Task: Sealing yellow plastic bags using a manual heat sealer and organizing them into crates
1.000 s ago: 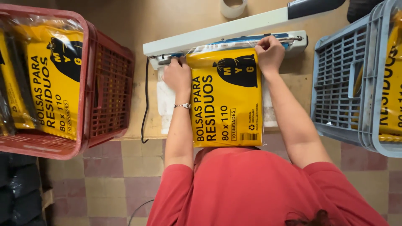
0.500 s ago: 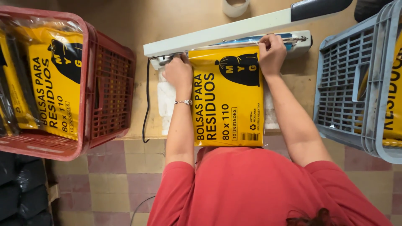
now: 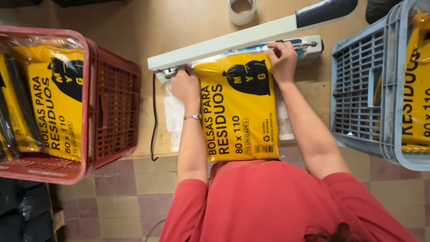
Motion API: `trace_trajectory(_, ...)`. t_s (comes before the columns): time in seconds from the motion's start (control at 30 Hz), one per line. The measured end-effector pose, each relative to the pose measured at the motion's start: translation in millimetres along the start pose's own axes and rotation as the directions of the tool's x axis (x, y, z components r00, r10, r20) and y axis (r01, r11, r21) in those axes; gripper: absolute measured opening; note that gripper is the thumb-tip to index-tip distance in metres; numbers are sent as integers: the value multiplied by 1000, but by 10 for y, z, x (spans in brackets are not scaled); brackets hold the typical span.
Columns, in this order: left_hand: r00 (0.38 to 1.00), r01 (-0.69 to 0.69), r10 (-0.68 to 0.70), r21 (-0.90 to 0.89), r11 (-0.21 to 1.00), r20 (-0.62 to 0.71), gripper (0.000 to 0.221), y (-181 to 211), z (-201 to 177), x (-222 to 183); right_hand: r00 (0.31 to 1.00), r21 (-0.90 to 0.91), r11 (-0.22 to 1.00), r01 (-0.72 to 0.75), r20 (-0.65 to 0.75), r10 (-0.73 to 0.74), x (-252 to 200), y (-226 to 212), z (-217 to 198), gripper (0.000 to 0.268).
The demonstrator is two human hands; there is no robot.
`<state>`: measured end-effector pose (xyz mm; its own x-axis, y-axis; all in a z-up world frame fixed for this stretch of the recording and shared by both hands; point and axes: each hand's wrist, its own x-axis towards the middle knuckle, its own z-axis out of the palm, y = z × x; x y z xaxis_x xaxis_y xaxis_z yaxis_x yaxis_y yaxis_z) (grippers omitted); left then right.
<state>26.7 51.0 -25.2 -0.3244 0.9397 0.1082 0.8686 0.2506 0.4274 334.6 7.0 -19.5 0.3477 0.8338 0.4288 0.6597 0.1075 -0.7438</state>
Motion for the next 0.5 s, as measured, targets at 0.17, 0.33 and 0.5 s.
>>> trace_trajectory(0.17, 999, -4, 3, -9, 1000, -39, 36, -60, 69, 15, 991, 19, 991, -135, 24, 134, 1, -134, -39, 12)
trace_trajectory(0.33, 1000, 15, -14, -48, 999, 21, 36, -17, -39, 16, 998, -22, 998, 60, -36, -60, -31, -188, 32, 15)
trace_trajectory(0.5, 1000, 1, 0, -43, 999, 22, 38, -76, -11, 25, 997, -45, 998, 45, -62, -48, -49, -128, 56, 12)
